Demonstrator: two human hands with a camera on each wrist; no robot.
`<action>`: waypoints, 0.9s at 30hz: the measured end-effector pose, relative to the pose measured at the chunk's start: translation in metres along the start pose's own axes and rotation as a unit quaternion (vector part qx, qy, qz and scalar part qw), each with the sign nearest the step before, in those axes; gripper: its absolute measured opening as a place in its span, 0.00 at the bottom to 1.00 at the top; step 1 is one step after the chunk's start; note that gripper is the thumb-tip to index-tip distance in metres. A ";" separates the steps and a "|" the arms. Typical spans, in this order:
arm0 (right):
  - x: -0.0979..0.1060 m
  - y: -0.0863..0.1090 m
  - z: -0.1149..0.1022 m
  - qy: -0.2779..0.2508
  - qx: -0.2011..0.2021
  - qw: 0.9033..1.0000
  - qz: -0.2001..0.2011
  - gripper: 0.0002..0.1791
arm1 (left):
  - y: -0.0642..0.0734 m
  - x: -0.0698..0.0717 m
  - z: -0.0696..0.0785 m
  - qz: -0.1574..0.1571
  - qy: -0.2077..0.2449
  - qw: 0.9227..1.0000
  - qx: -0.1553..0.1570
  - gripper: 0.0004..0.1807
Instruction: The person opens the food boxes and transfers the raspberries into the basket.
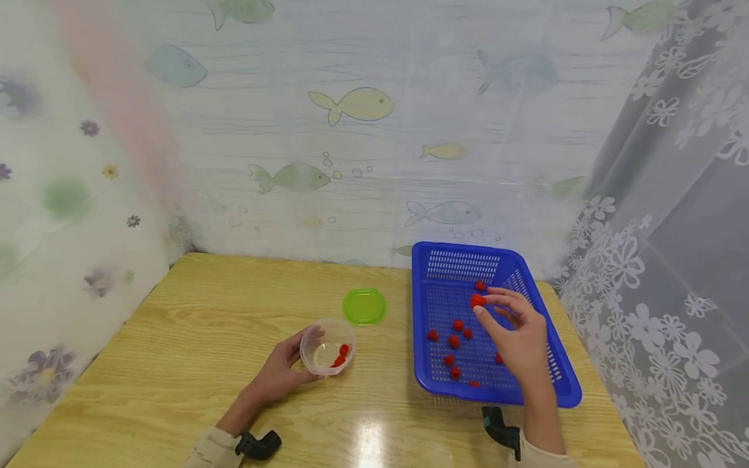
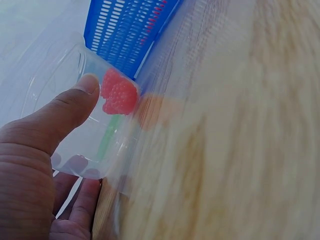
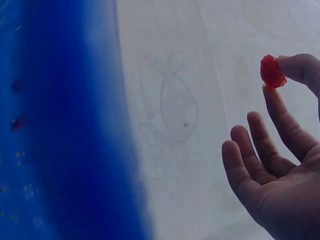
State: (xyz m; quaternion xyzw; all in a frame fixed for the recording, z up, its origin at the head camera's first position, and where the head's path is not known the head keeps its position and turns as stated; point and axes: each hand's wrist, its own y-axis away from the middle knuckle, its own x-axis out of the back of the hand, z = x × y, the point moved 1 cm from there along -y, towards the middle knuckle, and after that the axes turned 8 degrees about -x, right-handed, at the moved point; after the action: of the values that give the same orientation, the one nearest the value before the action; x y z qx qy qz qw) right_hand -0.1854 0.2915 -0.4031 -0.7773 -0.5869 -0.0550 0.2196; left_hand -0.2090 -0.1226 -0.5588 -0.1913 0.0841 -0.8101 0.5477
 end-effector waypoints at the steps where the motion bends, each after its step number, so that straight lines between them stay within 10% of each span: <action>1: 0.001 0.001 0.003 0.008 -0.005 1.000 0.000 0.15 | 0.000 0.000 0.000 0.000 -0.001 1.000 0.001 0.52; 27: 0.023 0.016 0.038 0.049 -0.082 0.995 0.010 0.18 | 0.000 0.000 0.000 -0.002 0.013 1.000 0.003 0.51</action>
State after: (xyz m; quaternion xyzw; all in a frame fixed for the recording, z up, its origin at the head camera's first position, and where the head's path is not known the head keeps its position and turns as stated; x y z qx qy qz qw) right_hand -0.1698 0.3238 -0.4338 -0.7949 -0.5611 -0.1389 0.1843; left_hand -0.2093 -0.1229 -0.5590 -0.1789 0.0886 -0.8139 0.5456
